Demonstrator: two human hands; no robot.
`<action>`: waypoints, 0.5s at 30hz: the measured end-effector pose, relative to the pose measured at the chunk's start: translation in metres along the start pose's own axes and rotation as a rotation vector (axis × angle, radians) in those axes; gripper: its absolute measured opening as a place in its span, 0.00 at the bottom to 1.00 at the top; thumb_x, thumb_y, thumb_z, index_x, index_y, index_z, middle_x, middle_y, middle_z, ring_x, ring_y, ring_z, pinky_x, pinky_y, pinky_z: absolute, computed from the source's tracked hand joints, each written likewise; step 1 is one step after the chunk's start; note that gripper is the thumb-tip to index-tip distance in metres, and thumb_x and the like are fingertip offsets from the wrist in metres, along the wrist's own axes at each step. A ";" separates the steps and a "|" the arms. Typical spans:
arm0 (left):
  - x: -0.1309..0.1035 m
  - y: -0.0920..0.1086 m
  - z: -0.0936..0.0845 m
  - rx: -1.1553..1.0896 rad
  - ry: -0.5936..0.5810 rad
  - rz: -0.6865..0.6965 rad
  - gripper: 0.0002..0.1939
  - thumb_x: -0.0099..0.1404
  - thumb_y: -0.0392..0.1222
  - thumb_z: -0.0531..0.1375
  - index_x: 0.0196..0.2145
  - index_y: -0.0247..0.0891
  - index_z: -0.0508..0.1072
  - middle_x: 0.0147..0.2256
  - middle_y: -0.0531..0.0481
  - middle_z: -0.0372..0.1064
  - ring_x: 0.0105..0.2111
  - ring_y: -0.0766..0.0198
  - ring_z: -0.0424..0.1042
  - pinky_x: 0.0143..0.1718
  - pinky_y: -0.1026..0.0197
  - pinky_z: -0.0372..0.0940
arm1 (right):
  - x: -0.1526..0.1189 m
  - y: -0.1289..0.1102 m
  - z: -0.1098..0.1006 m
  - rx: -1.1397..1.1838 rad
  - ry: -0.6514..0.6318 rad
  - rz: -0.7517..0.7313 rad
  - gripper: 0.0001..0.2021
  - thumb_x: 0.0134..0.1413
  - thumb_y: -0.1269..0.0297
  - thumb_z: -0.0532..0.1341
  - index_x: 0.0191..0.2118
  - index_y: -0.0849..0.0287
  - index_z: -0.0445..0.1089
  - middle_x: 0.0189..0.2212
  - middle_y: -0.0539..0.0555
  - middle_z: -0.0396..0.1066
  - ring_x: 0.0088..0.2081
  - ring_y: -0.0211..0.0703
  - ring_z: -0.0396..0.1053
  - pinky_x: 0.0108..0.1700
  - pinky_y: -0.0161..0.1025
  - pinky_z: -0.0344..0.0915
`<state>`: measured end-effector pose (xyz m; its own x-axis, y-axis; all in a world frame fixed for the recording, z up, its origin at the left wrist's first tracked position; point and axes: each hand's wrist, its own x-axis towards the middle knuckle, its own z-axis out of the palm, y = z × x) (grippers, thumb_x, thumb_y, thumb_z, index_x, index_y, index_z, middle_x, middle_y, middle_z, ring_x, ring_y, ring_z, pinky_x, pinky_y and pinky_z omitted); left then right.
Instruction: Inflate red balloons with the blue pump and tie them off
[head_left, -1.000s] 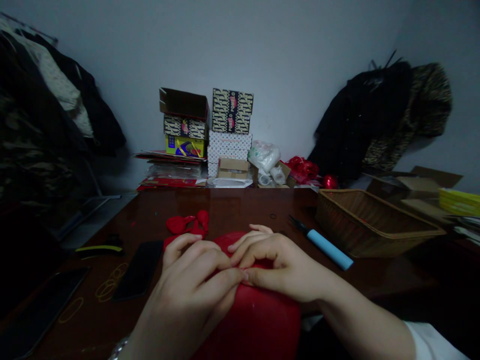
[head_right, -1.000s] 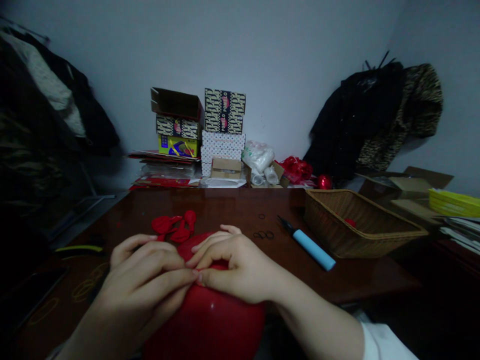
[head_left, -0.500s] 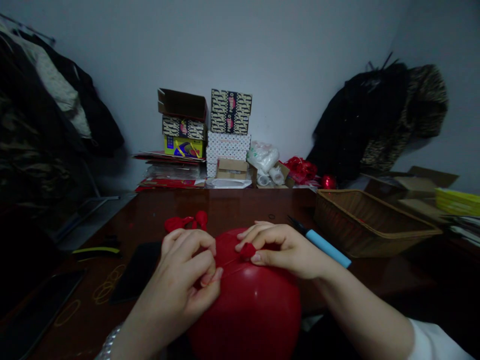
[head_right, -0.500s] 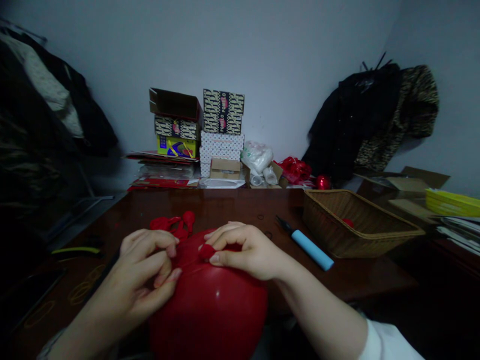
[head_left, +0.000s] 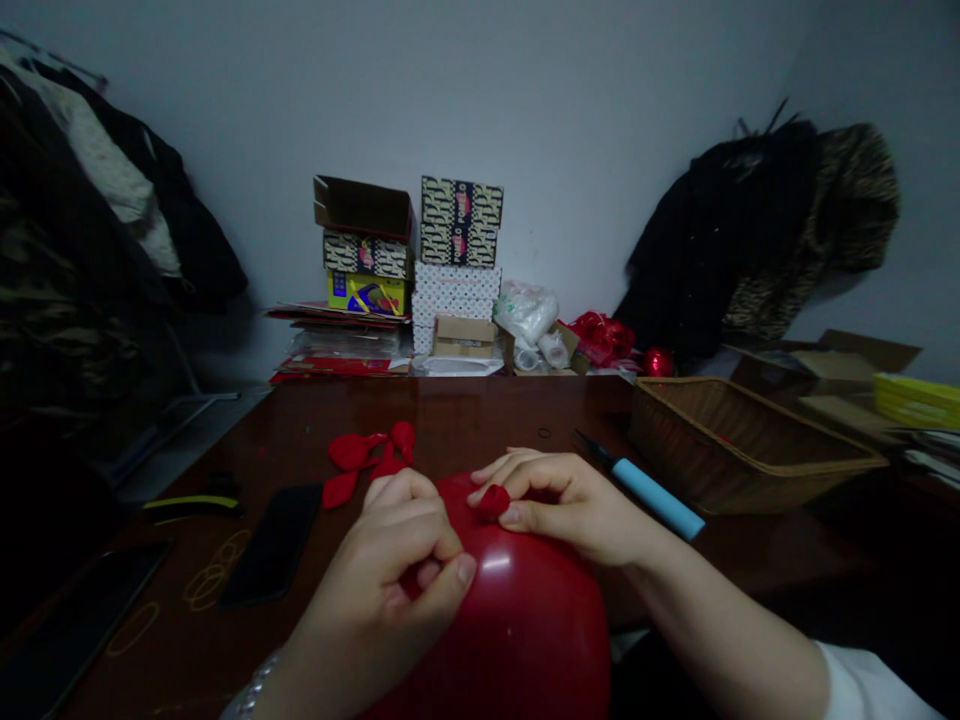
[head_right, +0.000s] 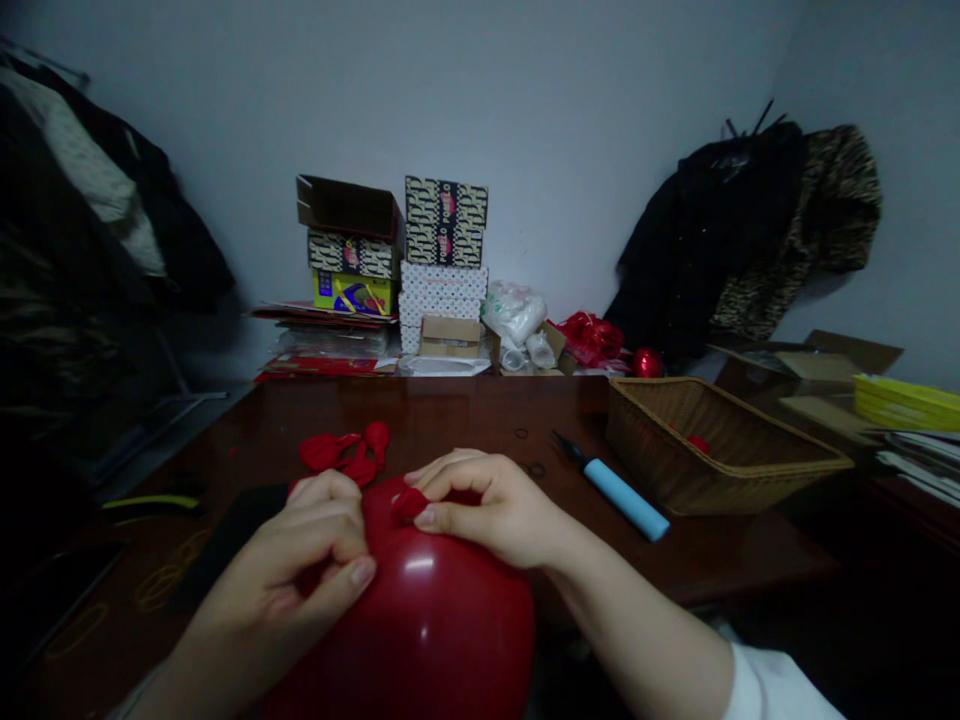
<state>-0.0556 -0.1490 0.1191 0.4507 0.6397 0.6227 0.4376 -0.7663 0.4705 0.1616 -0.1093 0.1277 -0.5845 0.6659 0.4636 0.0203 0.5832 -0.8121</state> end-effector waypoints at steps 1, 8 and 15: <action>-0.001 0.001 -0.002 -0.063 -0.020 0.002 0.12 0.63 0.34 0.52 0.22 0.40 0.65 0.21 0.52 0.62 0.30 0.62 0.63 0.33 0.57 0.61 | 0.000 0.000 0.000 -0.021 0.001 -0.004 0.03 0.54 0.66 0.65 0.35 0.58 0.75 0.38 0.55 0.76 0.48 0.44 0.70 0.55 0.48 0.59; -0.009 0.003 0.002 -0.436 0.211 -0.254 0.12 0.66 0.40 0.52 0.38 0.41 0.76 0.26 0.49 0.72 0.29 0.61 0.72 0.34 0.56 0.69 | -0.001 -0.005 0.004 -0.174 0.009 0.016 0.04 0.55 0.62 0.64 0.36 0.54 0.75 0.39 0.52 0.77 0.49 0.44 0.69 0.61 0.52 0.45; -0.007 -0.008 0.017 -0.085 0.402 -0.225 0.20 0.64 0.38 0.57 0.54 0.46 0.69 0.49 0.48 0.72 0.48 0.57 0.70 0.51 0.48 0.63 | 0.000 -0.013 0.016 -0.391 0.055 -0.070 0.04 0.56 0.66 0.63 0.37 0.51 0.74 0.37 0.49 0.77 0.48 0.42 0.70 0.61 0.52 0.41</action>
<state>-0.0486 -0.1464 0.1006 0.0072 0.7288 0.6847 0.4173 -0.6244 0.6603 0.1481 -0.1239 0.1322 -0.5513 0.6361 0.5399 0.2955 0.7540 -0.5866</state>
